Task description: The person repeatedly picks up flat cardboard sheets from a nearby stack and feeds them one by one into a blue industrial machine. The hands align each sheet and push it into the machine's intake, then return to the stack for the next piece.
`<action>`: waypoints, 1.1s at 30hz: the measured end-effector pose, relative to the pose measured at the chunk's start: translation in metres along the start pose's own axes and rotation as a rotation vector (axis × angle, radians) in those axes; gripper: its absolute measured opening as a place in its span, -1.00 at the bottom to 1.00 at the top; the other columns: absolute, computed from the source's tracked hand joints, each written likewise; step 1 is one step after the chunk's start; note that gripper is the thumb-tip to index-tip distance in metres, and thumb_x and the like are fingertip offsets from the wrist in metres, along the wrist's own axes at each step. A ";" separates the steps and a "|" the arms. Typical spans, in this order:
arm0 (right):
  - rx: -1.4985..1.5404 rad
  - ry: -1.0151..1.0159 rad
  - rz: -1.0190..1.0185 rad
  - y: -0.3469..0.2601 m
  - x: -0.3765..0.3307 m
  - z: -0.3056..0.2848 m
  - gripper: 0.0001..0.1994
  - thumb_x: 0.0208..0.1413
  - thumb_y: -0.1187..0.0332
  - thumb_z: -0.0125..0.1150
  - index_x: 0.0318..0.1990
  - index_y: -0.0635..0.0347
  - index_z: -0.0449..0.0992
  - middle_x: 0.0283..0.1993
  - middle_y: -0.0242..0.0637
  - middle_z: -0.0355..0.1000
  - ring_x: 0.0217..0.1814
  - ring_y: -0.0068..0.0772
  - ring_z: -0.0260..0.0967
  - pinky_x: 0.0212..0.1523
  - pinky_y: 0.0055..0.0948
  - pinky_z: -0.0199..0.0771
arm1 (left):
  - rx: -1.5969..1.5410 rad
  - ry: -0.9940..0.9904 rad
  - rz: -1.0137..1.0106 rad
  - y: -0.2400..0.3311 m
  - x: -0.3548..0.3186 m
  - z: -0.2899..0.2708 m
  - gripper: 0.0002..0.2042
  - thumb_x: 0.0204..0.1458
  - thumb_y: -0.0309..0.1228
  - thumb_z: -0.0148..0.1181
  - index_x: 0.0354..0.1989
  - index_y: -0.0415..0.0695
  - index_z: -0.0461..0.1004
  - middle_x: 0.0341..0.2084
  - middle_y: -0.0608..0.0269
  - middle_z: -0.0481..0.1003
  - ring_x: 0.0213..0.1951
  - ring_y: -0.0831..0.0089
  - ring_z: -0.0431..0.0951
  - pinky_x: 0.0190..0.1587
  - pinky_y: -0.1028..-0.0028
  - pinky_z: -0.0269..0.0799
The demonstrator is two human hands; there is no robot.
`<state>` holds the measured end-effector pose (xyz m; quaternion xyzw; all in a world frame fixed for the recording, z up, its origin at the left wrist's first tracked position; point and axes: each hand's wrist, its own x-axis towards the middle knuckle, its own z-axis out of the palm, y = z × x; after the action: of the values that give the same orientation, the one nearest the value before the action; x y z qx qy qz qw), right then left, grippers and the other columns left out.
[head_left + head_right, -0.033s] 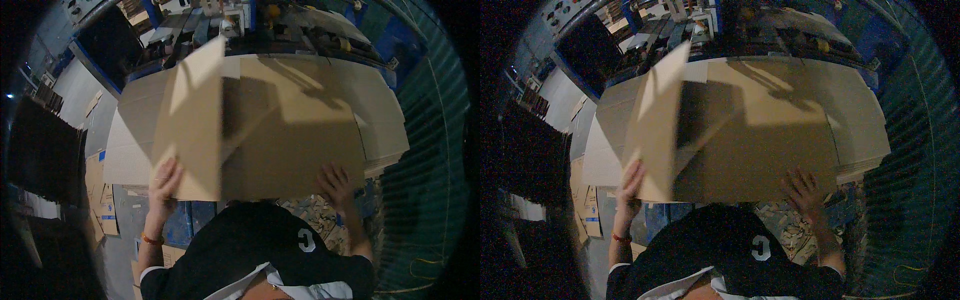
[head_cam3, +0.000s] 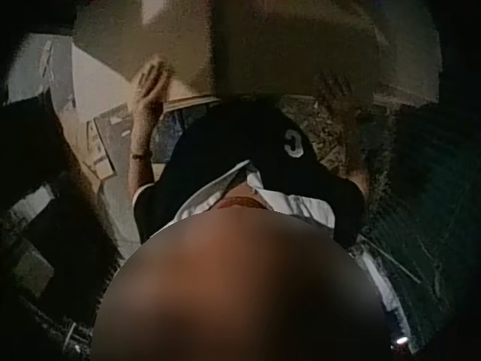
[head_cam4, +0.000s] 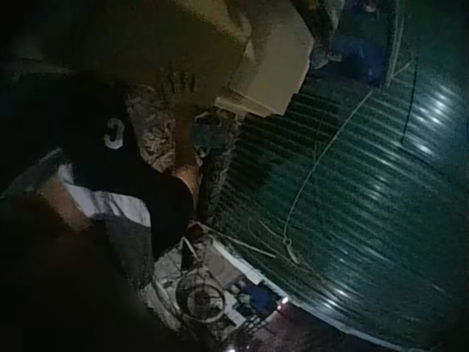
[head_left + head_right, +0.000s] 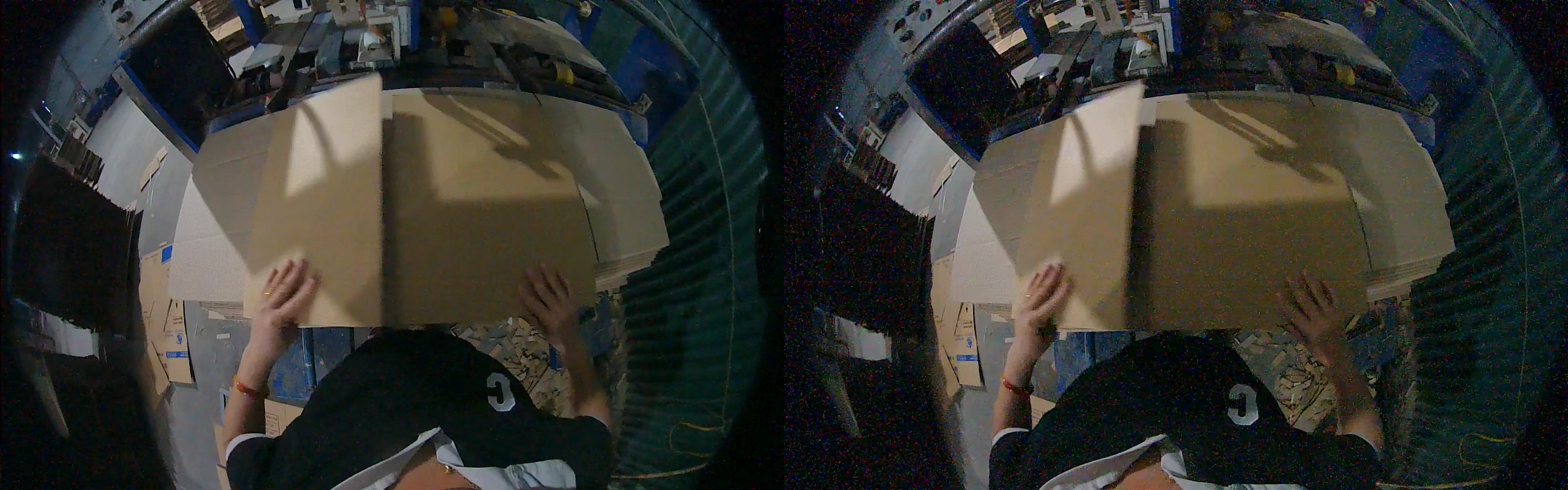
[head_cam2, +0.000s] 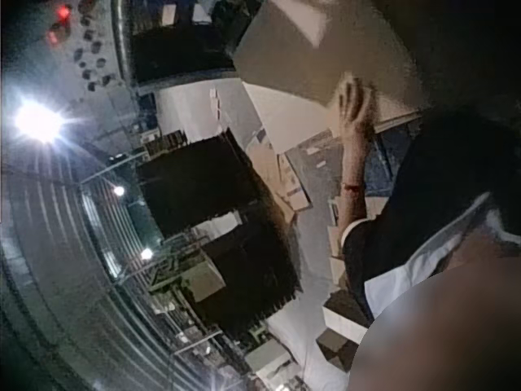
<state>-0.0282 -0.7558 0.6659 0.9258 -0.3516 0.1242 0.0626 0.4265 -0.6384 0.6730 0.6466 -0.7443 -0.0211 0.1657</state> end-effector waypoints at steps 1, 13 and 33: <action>-0.018 0.010 -0.019 0.002 0.002 0.001 -0.52 -0.16 0.30 0.23 0.03 0.01 0.43 0.25 -0.25 0.19 0.32 -0.09 0.06 0.18 -0.01 0.11 | 0.006 -0.024 0.091 0.008 0.010 0.001 -0.58 -0.10 -0.57 0.01 0.01 0.00 0.44 0.14 0.09 0.27 0.22 0.06 0.17 0.26 0.13 -0.02; -0.233 0.218 -0.163 0.020 0.036 0.017 -0.62 -0.14 0.26 0.31 -0.08 -0.03 0.47 0.15 -0.32 0.31 0.17 -0.15 0.26 0.07 -0.21 0.29 | 0.080 0.007 0.138 -0.015 0.044 -0.001 -0.54 -0.10 -0.47 0.06 0.08 0.00 0.37 0.16 0.12 0.25 0.22 0.09 0.17 0.26 0.11 -0.01; -0.066 0.030 0.428 0.142 0.255 0.086 -0.50 0.12 0.02 -0.04 0.24 -0.32 0.15 0.25 -0.23 0.14 0.30 -0.11 0.02 0.22 -0.16 0.09 | 0.190 0.454 -0.225 -0.105 0.272 0.039 -0.39 -0.09 -0.26 0.20 0.17 -0.14 0.17 0.14 -0.03 0.19 0.21 0.02 0.11 0.12 -0.03 0.05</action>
<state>0.0773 -1.0416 0.6573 0.8255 -0.5431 0.1366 0.0704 0.4863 -0.9267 0.6705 0.7262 -0.6101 0.1757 0.2636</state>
